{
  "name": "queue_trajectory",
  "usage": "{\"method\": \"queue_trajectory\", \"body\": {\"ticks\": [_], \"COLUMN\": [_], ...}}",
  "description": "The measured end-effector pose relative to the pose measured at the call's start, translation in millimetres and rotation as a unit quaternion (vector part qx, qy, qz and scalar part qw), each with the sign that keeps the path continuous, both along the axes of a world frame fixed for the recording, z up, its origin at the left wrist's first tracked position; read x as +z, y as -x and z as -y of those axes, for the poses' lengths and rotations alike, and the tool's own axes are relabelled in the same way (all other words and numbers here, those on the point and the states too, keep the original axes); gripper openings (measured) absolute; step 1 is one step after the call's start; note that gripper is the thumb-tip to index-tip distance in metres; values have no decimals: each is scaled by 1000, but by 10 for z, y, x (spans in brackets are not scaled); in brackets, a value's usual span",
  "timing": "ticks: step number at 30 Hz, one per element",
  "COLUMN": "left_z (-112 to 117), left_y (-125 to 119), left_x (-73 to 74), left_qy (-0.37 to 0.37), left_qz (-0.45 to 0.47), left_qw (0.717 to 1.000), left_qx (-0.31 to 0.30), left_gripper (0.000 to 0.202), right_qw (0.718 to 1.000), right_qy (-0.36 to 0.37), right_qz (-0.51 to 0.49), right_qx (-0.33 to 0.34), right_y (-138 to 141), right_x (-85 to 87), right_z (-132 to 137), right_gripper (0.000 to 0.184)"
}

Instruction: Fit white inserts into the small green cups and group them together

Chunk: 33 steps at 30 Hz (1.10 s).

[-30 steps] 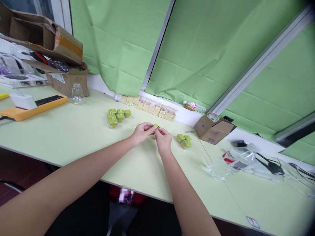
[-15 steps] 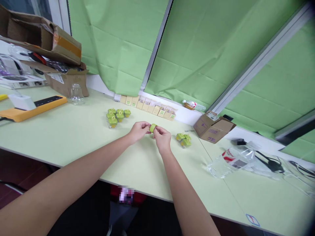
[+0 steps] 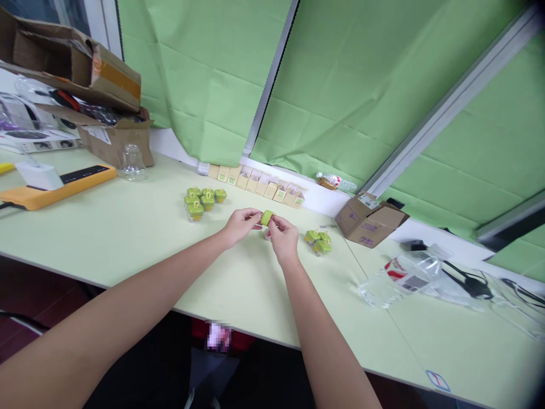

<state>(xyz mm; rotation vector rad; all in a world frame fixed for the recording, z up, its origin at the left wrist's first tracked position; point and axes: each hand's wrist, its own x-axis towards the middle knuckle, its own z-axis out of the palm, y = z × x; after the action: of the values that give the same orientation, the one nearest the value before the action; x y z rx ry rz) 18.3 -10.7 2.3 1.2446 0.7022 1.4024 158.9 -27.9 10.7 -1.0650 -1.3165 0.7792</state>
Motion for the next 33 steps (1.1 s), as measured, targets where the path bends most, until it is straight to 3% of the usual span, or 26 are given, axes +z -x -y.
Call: {"method": "queue_trajectory", "body": {"ticks": [15,21,27,33], "left_z": [-8,10,30,32], "left_y": [-29,-7,6,11], "left_x": [-41,-8,23,55], "left_qy": [-33,-25,-16,10], "left_qz": [-81,-88,-72,-82], "left_qw": [994,995,997,996], "left_qx": [60,44,18,28], "left_gripper": [13,14,15,15], "right_qw": [999,999,996,990], "right_qy": [-7,-11,39,50], "right_qz": [28,16,-19,-72], "right_qx": [-19,-32,84,111], "right_y": [68,50,24,2], "right_x": [9,29,94,106], "right_z": [25,55,74,61], "right_gripper": [32,38,42,36]}}
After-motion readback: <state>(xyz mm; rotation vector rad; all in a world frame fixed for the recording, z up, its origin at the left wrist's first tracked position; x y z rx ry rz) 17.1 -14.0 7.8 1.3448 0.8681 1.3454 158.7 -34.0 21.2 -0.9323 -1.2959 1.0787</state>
